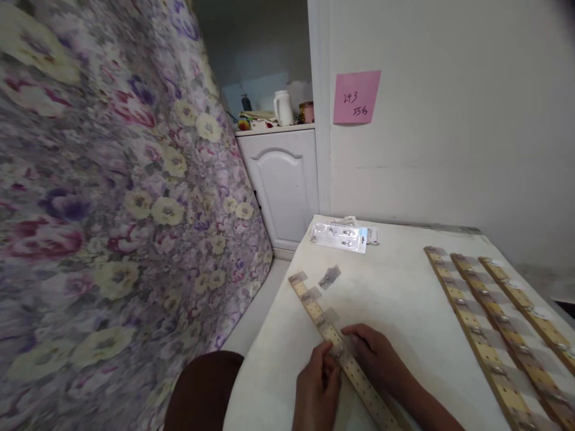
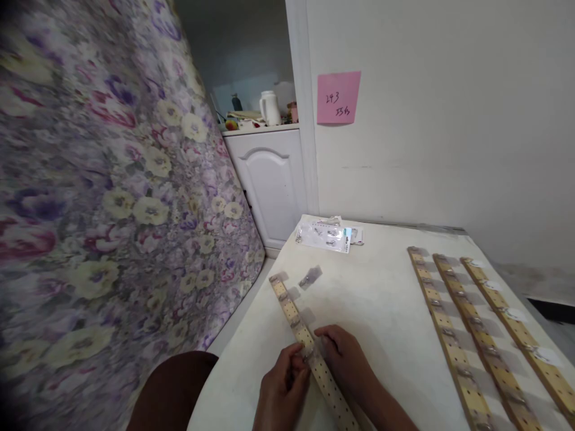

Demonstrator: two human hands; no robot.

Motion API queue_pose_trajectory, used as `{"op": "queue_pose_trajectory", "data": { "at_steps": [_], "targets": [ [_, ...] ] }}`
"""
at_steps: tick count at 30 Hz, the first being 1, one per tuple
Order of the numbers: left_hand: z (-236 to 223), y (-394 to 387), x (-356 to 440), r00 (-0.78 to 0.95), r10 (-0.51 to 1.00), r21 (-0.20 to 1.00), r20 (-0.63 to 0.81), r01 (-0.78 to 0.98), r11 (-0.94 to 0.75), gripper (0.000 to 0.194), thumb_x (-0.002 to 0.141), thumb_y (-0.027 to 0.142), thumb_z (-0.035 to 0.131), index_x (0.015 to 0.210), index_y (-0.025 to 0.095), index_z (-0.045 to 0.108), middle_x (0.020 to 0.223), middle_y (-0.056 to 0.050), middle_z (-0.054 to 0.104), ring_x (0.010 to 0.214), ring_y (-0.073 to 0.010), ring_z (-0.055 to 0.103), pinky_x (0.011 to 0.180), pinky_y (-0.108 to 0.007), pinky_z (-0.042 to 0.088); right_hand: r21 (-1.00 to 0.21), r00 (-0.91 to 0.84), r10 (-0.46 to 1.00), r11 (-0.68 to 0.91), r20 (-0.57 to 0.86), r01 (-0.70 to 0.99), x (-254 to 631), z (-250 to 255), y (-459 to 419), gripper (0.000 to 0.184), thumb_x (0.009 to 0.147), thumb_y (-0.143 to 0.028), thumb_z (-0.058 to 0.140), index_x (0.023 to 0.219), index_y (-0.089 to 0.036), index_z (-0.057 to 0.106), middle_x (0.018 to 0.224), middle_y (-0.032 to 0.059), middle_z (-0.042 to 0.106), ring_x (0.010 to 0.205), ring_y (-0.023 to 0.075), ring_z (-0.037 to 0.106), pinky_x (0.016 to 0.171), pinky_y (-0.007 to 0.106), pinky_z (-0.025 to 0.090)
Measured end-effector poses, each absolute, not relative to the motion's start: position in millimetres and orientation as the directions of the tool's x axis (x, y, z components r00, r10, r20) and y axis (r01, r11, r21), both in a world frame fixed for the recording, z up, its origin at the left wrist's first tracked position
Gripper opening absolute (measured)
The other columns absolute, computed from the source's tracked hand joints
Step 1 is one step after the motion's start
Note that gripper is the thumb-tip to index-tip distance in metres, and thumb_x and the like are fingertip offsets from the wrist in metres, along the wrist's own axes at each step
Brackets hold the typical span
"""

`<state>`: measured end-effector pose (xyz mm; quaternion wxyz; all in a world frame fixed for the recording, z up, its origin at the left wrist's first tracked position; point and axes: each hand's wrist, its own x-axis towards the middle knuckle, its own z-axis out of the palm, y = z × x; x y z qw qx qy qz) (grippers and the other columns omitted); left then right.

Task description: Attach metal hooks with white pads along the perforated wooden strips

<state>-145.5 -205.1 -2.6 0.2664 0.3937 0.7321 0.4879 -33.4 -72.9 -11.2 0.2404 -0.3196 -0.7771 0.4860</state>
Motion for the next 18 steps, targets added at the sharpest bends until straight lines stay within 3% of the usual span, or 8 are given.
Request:
{"op": "queue_pose_trajectory", "data": {
  "at_steps": [9,18],
  "targets": [
    [-1.3,-201.1,-147.1,-0.501,0.865,0.917,-0.033,0.329,0.226,0.017,0.083,0.024,0.050,0.096,0.020,0.060,0.073,0.000,0.065,0.068,-0.0158,0.061,0.064,-0.023,0.045,-0.909,-0.675,0.738,0.268,-0.019,0.318,-34.2,-11.7,-73.7,0.025,0.078,-0.028,0.051,0.097,-0.018,0.065,0.081,0.0043,0.071,0.075,0.0208,0.065,0.072,0.033,0.049],
    [-2.8,-200.1,-147.0,-0.513,0.857,0.921,-0.047,0.310,0.236,0.015,0.083,0.027,0.053,0.094,0.021,0.061,0.072,0.001,0.062,0.067,-0.0151,0.058,0.063,-0.022,0.044,-0.920,-0.675,0.736,0.225,-0.056,0.322,-33.7,-9.5,-72.5,0.027,0.077,-0.025,0.051,0.097,-0.017,0.066,0.084,0.0058,0.072,0.081,0.0221,0.066,0.077,0.034,0.049]
  ]
}}
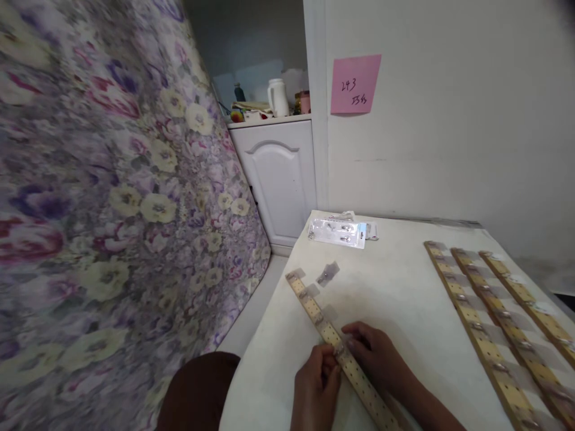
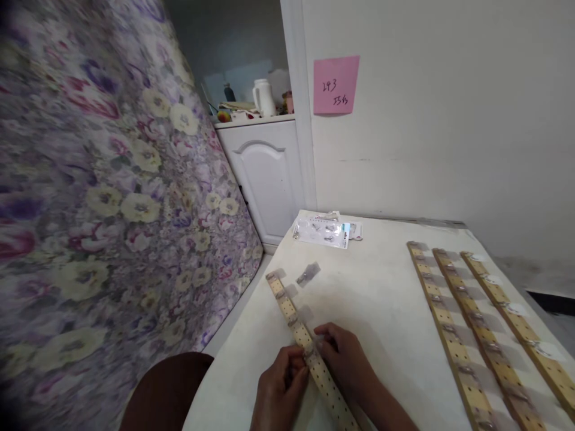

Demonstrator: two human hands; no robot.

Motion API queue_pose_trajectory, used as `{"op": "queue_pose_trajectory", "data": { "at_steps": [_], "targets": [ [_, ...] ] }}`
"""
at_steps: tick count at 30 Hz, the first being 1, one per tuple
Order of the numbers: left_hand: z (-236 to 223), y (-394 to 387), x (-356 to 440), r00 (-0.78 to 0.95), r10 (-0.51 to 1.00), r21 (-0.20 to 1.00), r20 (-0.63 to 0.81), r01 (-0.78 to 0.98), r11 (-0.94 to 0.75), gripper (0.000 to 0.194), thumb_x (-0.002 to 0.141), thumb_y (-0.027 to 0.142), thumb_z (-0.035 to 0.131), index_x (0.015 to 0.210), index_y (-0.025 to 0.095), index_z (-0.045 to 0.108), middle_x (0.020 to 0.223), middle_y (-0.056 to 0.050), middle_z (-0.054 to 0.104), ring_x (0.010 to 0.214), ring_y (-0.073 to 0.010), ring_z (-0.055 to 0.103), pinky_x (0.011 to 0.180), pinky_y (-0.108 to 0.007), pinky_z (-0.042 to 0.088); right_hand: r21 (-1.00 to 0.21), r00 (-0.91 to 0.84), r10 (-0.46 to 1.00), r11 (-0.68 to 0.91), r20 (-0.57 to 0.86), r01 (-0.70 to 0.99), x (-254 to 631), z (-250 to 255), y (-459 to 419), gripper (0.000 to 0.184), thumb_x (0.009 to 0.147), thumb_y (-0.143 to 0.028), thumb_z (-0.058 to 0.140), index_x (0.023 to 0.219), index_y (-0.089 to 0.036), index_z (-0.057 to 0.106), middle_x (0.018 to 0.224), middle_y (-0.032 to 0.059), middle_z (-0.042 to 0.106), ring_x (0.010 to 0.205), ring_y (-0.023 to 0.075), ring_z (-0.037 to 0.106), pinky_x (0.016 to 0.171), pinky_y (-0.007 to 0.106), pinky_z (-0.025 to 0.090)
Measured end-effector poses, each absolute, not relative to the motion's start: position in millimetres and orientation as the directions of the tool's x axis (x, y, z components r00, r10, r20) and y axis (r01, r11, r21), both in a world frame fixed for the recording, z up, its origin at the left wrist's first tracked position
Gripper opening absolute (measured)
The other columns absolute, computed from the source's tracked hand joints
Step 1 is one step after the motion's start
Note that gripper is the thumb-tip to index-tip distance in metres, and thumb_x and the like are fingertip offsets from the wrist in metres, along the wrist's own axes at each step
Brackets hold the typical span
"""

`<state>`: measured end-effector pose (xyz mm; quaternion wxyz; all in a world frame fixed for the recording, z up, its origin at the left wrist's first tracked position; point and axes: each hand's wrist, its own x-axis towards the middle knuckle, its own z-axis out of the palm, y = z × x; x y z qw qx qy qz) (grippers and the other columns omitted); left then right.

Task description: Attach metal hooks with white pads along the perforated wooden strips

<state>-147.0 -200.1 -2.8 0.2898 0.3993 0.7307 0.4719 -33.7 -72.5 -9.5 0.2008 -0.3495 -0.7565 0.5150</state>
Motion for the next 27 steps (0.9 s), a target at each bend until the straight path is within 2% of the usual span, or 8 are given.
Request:
{"op": "queue_pose_trajectory", "data": {
  "at_steps": [27],
  "targets": [
    [4.5,-200.4,-145.2,-0.512,0.858,0.912,-0.044,0.330,0.244,0.014,0.082,0.024,0.054,0.091,0.021,0.063,0.071,0.002,0.059,0.066,-0.0148,0.055,0.062,-0.022,0.042,-0.927,-0.684,0.726,0.210,-0.066,0.312,-33.2,-9.6,-70.4,0.025,0.077,-0.024,0.051,0.096,-0.017,0.066,0.085,0.0057,0.072,0.080,0.0210,0.066,0.075,0.033,0.049]
  ]
}}
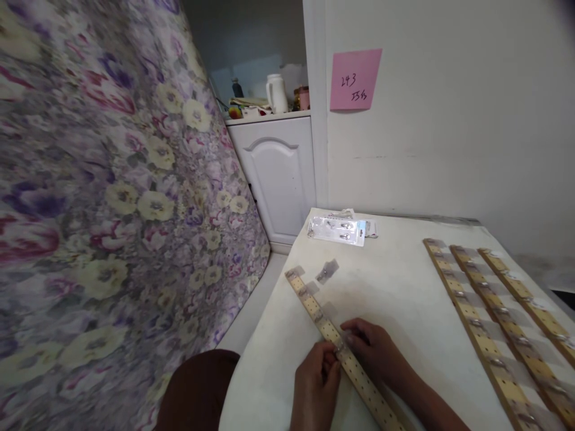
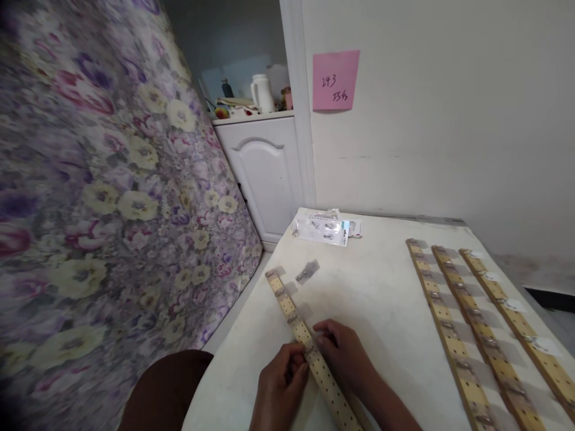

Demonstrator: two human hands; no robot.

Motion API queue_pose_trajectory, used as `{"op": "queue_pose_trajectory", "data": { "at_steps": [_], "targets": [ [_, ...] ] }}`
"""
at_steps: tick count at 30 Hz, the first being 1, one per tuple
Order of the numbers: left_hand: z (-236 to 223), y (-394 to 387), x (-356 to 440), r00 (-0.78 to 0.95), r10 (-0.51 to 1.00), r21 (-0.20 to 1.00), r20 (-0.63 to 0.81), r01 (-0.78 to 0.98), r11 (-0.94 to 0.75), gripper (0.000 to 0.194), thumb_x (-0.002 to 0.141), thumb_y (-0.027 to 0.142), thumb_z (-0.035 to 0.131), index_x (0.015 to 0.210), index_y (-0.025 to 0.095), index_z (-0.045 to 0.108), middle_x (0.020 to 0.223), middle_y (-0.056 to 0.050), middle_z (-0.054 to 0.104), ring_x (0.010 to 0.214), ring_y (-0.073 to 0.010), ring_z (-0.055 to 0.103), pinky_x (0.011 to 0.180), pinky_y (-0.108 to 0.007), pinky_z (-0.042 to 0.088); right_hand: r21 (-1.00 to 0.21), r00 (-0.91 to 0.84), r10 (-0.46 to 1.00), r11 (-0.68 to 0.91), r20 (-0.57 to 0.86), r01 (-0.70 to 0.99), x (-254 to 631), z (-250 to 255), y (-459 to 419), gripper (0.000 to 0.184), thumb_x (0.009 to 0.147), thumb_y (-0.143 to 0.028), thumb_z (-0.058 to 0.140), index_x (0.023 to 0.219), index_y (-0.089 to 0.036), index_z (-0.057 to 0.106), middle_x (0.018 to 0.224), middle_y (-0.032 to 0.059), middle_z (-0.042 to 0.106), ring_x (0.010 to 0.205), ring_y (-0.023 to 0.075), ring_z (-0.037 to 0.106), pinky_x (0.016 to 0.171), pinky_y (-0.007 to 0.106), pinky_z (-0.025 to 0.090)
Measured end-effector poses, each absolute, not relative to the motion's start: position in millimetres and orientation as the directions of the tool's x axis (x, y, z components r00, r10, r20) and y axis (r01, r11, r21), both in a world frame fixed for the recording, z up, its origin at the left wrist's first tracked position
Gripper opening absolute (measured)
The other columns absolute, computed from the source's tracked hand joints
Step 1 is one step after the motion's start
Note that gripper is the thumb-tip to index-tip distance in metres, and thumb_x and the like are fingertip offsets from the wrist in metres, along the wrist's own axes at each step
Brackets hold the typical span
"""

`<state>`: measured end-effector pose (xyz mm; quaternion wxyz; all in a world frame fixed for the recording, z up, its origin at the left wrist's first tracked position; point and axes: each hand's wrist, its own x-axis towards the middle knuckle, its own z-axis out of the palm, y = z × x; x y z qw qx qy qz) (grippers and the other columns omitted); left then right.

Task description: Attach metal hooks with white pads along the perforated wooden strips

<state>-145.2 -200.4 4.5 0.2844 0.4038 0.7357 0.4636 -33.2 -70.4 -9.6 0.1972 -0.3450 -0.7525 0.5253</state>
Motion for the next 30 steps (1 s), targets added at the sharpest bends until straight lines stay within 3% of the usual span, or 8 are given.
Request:
{"op": "queue_pose_trajectory", "data": {
  "at_steps": [21,30],
  "targets": [
    [-3.2,-199.5,-146.1,-0.511,0.859,0.912,-0.037,0.335,0.238,0.010,0.082,0.022,0.053,0.086,0.021,0.061,0.068,0.003,0.055,0.065,-0.0142,0.052,0.061,-0.021,0.039,-0.867,-0.648,0.756,0.260,-0.092,0.426,-38.2,-9.3,-77.2,0.029,0.071,-0.027,0.059,0.097,-0.017,0.063,0.066,-0.0003,0.060,0.063,0.0169,0.055,0.062,0.029,0.041],
    [-0.4,-199.6,-145.8,-0.509,0.860,0.911,-0.048,0.330,0.247,0.013,0.083,0.023,0.052,0.090,0.021,0.063,0.071,0.001,0.058,0.067,-0.0151,0.054,0.062,-0.022,0.041,-0.872,-0.606,0.782,0.188,-0.146,0.452,-42.1,-15.6,-78.9,0.028,0.068,-0.028,0.061,0.094,-0.019,0.062,0.064,-0.0023,0.058,0.063,0.0165,0.055,0.061,0.027,0.041]
  ]
}}
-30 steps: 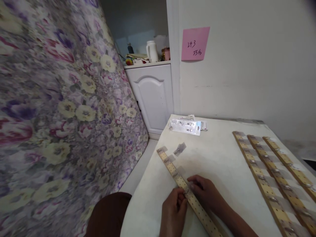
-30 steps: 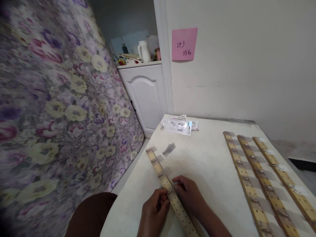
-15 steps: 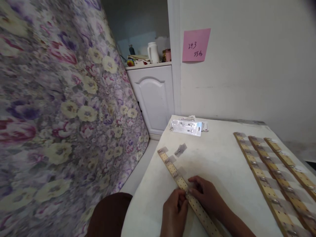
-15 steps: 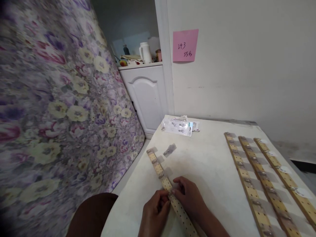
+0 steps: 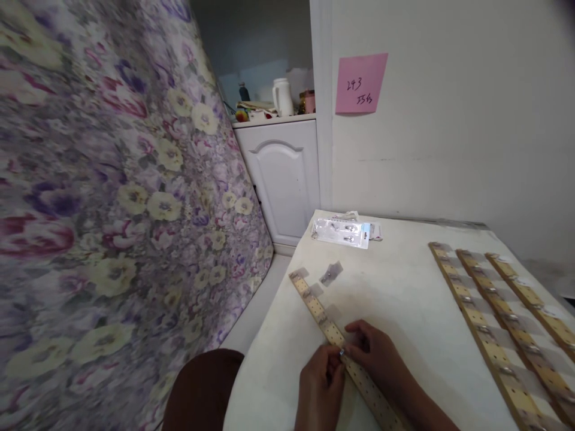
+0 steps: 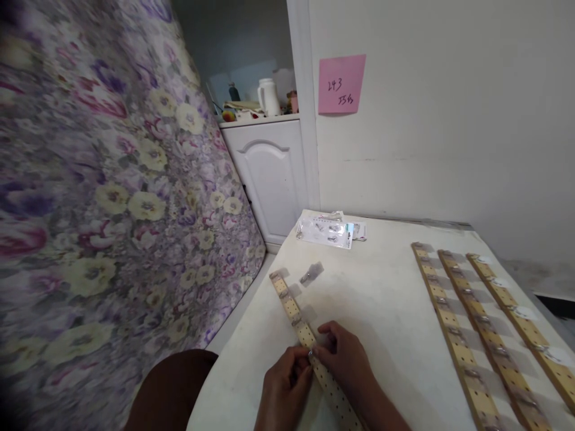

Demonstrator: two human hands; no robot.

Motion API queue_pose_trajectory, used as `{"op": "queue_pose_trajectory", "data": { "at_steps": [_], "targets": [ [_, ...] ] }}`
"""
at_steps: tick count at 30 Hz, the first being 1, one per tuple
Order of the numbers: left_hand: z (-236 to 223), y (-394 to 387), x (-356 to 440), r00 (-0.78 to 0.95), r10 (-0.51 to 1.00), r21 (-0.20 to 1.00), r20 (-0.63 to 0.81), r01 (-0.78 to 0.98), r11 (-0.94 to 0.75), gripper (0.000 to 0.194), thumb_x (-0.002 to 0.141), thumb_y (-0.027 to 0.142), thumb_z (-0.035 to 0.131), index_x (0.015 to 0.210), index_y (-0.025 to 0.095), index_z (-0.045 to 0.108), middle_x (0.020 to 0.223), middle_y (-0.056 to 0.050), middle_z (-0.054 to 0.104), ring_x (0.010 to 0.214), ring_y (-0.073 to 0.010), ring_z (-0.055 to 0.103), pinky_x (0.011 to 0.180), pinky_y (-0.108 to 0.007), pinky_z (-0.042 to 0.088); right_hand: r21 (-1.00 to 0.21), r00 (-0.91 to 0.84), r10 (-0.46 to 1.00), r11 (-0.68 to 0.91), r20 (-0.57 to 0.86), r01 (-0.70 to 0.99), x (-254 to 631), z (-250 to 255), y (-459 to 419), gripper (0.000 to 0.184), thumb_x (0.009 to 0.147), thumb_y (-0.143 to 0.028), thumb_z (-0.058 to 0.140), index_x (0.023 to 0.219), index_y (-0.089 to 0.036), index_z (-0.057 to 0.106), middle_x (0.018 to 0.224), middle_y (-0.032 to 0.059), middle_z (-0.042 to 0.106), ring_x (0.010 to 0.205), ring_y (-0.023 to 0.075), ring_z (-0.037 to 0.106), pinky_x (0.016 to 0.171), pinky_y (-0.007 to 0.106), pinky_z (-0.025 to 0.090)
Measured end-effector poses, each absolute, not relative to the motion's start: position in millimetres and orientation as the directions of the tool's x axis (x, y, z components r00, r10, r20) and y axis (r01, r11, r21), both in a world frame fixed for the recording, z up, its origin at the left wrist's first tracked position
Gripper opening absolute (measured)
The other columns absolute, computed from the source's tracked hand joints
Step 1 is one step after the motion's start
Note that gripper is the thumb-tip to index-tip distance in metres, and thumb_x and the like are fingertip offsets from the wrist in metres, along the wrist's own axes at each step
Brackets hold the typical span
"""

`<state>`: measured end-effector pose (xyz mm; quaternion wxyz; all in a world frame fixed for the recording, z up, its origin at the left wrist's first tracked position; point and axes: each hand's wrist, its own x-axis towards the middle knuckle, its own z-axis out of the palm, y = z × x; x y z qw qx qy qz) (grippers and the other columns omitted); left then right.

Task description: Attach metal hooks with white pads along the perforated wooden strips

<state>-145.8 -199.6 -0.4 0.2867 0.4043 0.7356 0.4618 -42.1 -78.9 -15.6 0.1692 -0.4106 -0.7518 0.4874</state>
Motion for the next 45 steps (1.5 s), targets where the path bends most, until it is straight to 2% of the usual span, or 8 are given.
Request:
{"op": "queue_pose_trajectory", "data": {
  "at_steps": [19,25,29,31,32,35,39,45],
  "targets": [
    [2.5,-199.4,-148.1,-0.521,0.854,0.924,0.002,0.328,0.198,0.013,0.078,0.022,0.052,0.088,0.020,0.061,0.068,0.002,0.056,0.065,-0.0145,0.053,0.062,-0.023,0.041,-0.918,-0.622,0.777,0.174,-0.094,0.357,-41.9,-19.3,-77.0,0.026,0.067,-0.027,0.064,0.091,-0.018,0.061,0.068,-0.0013,0.061,0.064,0.0154,0.055,0.062,0.027,0.042],
    [0.3,-198.1,-155.5,-0.505,0.862,0.962,-0.036,0.217,0.168,0.019,0.082,0.035,0.052,0.089,0.020,0.059,0.062,0.004,0.054,0.055,-0.0131,0.051,0.053,-0.022,0.039,-0.965,-0.553,0.832,0.101,-0.051,0.240,-32.0,-25.0,-69.1,0.024,0.076,-0.034,0.055,0.092,-0.018,0.062,0.076,0.0030,0.065,0.064,0.0171,0.059,0.057,0.028,0.046],
    [30.2,-174.9,-176.3,-0.500,0.860,0.895,0.105,0.424,0.138,0.024,0.088,0.040,0.047,0.092,0.020,0.061,0.072,0.000,0.061,0.068,-0.0163,0.057,0.063,-0.024,0.044,-0.974,-0.465,0.884,0.061,-0.048,0.216,-23.8,-28.3,-58.2,0.027,0.079,-0.040,0.052,0.093,-0.019,0.060,0.077,0.0025,0.062,0.057,0.0156,0.055,0.048,0.026,0.043],
    [45.5,-148.2,-191.7,-0.459,0.862,0.773,0.214,0.620,0.138,0.025,0.090,0.033,0.042,0.102,0.020,0.060,0.081,-0.002,0.063,0.072,-0.0167,0.058,0.067,-0.026,0.046,-0.977,-0.431,0.902,0.062,-0.034,0.206,-21.8,-28.3,-54.6,0.027,0.079,-0.040,0.052,0.092,-0.019,0.060,0.076,0.0023,0.062,0.058,0.0153,0.055,0.050,0.026,0.043],
    [50.4,-131.8,-199.3,-0.411,0.873,0.677,0.263,0.723,0.136,0.026,0.090,0.028,0.042,0.107,0.020,0.059,0.092,-0.004,0.064,0.081,-0.0177,0.059,0.075,-0.027,0.046,-0.978,-0.422,0.906,0.065,-0.026,0.200,-21.4,-27.8,-53.7,0.026,0.080,-0.040,0.051,0.092,-0.019,0.060,0.075,0.0021,0.062,0.058,0.0152,0.054,0.050,0.026,0.043],
    [52.3,-81.6,-214.6,-0.376,0.881,0.602,0.288,0.786,0.139,0.031,0.081,0.015,0.049,0.109,0.018,0.059,0.114,-0.011,0.061,0.111,-0.0244,0.051,0.098,-0.037,0.036,-0.980,-0.406,0.914,0.076,-0.005,0.183,-21.4,-24.6,-53.1,0.024,0.080,-0.038,0.051,0.090,-0.019,0.060,0.073,0.0018,0.063,0.058,0.0149,0.054,0.051,0.026,0.043],
    [42.0,-44.9,-210.3,-0.313,0.918,0.584,0.245,0.803,0.118,0.018,0.080,0.013,0.051,0.091,0.018,0.065,0.094,-0.008,0.068,0.094,-0.0227,0.060,0.089,-0.033,0.042,-0.983,-0.384,0.923,0.083,0.014,0.163,-20.5,-21.3,-51.0,0.023,0.080,-0.037,0.050,0.089,-0.018,0.061,0.073,0.0019,0.063,0.057,0.0146,0.054,0.051,0.026,0.042],
    [43.9,-56.3,-217.0,-0.379,0.876,0.620,0.299,0.775,0.124,0.026,0.090,0.020,0.036,0.104,0.021,0.058,0.095,-0.003,0.068,0.087,-0.0168,0.062,0.078,-0.026,0.044,-0.984,-0.371,0.929,0.083,0.019,0.156,-19.0,-25.3,-45.3,0.023,0.080,-0.036,0.049,0.088,-0.018,0.060,0.074,0.0034,0.065,0.056,0.0150,0.055,0.049,0.026,0.042]
  ]
}}
